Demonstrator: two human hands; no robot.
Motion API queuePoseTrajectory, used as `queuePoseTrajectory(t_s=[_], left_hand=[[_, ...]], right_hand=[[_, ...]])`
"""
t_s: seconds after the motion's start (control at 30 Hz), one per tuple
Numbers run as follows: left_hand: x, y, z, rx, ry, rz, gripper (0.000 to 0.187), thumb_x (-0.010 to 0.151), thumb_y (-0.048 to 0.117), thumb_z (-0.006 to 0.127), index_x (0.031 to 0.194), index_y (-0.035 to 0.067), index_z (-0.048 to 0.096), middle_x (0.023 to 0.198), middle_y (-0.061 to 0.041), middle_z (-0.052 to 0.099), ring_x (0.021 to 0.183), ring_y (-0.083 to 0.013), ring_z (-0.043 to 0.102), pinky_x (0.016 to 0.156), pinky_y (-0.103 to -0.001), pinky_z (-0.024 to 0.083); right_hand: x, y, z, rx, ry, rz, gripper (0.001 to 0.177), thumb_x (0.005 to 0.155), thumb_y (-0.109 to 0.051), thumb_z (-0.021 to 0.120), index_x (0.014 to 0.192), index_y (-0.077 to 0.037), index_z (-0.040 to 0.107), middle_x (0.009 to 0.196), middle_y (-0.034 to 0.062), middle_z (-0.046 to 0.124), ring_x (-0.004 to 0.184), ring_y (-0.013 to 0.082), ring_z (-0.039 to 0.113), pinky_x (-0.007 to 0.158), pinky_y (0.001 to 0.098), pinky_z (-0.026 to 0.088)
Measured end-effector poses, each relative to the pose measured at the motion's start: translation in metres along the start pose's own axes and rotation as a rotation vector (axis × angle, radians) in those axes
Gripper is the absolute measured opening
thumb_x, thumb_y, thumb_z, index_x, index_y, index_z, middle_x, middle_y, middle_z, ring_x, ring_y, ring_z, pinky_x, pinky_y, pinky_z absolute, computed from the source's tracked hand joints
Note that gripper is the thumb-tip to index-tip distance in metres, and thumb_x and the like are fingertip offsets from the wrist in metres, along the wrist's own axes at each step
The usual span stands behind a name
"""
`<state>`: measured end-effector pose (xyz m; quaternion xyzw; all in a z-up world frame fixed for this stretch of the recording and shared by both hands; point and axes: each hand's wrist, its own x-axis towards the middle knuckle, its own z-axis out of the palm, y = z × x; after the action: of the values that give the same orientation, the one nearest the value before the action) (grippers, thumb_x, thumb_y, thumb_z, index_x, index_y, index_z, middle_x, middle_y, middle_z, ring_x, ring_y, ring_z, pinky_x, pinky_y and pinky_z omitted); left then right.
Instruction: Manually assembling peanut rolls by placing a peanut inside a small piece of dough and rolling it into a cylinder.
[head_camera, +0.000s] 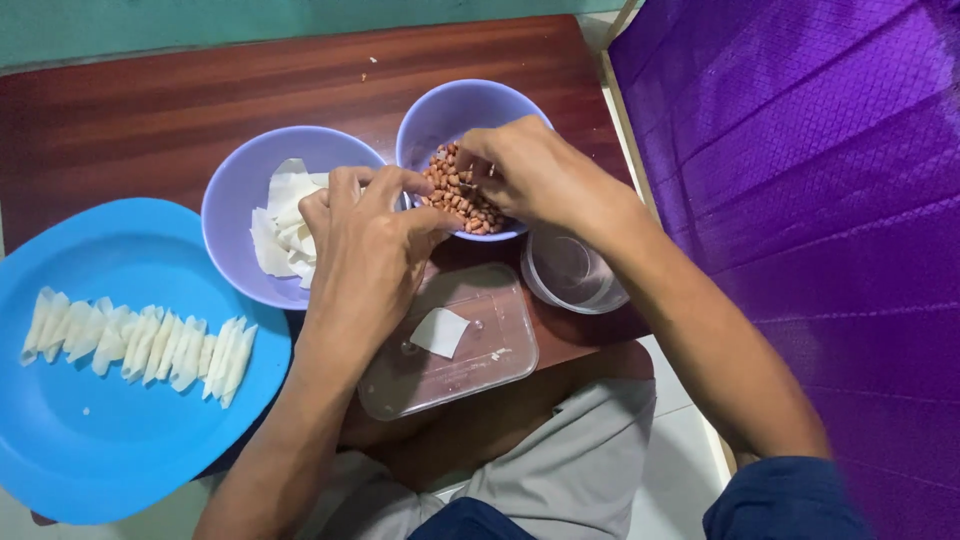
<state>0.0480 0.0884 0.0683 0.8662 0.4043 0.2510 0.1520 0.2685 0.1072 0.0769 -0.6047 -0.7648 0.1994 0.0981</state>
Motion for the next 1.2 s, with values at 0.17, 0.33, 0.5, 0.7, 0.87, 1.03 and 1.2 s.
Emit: queuePoseTrajectory(t_s=[0.17, 0.33, 0.5, 0.7, 0.87, 1.03, 1.2], left_hand=[[0.000, 0.001, -0.002, 0.002, 0.015, 0.014, 0.013, 0.087, 0.019, 0.079, 0.089, 0.032, 0.082, 0.107, 0.001, 0.063, 0.112, -0.0254, 0.045, 0.091, -0.048, 0.030], [-0.001, 0.000, 0.000, -0.004, 0.020, 0.013, 0.015, 0.086, 0.018, 0.079, 0.088, 0.032, 0.082, 0.107, 0.001, 0.063, 0.111, -0.0257, 0.046, 0.090, -0.049, 0.029], [-0.001, -0.001, 0.001, -0.002, 0.017, 0.010, 0.012, 0.087, 0.020, 0.079, 0.087, 0.032, 0.082, 0.107, 0.001, 0.063, 0.113, -0.0265, 0.046, 0.091, -0.049, 0.029], [0.000, 0.000, -0.002, -0.005, 0.013, -0.003, 0.010, 0.086, 0.021, 0.079, 0.086, 0.031, 0.082, 0.105, 0.001, 0.064, 0.111, -0.0245, 0.046, 0.090, -0.048, 0.030], [0.001, 0.002, -0.004, -0.015, 0.015, 0.005, 0.010, 0.086, 0.019, 0.080, 0.085, 0.029, 0.082, 0.105, 0.000, 0.065, 0.111, -0.0254, 0.046, 0.089, -0.049, 0.030], [-0.004, -0.001, -0.002, -0.054, 0.037, 0.065, 0.026, 0.072, 0.009, 0.083, 0.095, 0.020, 0.085, 0.125, -0.005, 0.063, 0.110, -0.0307, 0.045, 0.092, -0.054, 0.028], [-0.029, 0.022, -0.031, -0.117, 0.212, 0.181, 0.029, 0.083, 0.011, 0.079, 0.112, 0.016, 0.079, 0.127, -0.002, 0.063, 0.115, -0.0286, 0.046, 0.098, -0.052, 0.026]], right_hand=[[-0.003, 0.002, -0.008, 0.002, 0.007, 0.003, 0.026, 0.083, -0.002, 0.068, 0.107, -0.010, 0.073, 0.086, 0.0147, 0.076, 0.089, 0.0389, 0.074, 0.075, 0.0506, 0.057], [-0.001, -0.004, -0.007, -0.036, -0.029, 0.033, 0.028, 0.083, -0.004, 0.069, 0.108, -0.015, 0.075, 0.089, 0.0098, 0.078, 0.094, 0.0387, 0.073, 0.078, 0.0518, 0.057], [0.006, -0.004, 0.013, -0.025, -0.092, 0.081, 0.033, 0.083, -0.007, 0.073, 0.114, -0.017, 0.070, 0.092, 0.0064, 0.078, 0.096, 0.0358, 0.074, 0.081, 0.0509, 0.058], [0.002, -0.001, -0.009, -0.021, -0.023, 0.048, 0.039, 0.082, -0.003, 0.070, 0.120, -0.013, 0.072, 0.087, 0.0111, 0.078, 0.087, 0.0346, 0.075, 0.075, 0.0473, 0.059], [-0.007, -0.009, -0.025, 0.066, 0.007, 0.057, 0.040, 0.082, -0.002, 0.067, 0.121, -0.012, 0.072, 0.087, 0.0134, 0.078, 0.085, 0.0360, 0.076, 0.075, 0.0480, 0.059], [-0.033, -0.022, -0.028, 0.163, 0.184, -0.127, 0.040, 0.083, 0.008, 0.069, 0.121, -0.002, 0.070, 0.088, 0.0124, 0.078, 0.066, 0.0184, 0.073, 0.052, 0.0309, 0.057], [-0.076, -0.058, -0.025, 0.399, 0.320, -0.142, 0.036, 0.091, 0.009, 0.063, 0.127, 0.006, 0.063, 0.095, 0.0109, 0.072, 0.077, 0.0134, 0.068, 0.065, 0.0218, 0.055]])
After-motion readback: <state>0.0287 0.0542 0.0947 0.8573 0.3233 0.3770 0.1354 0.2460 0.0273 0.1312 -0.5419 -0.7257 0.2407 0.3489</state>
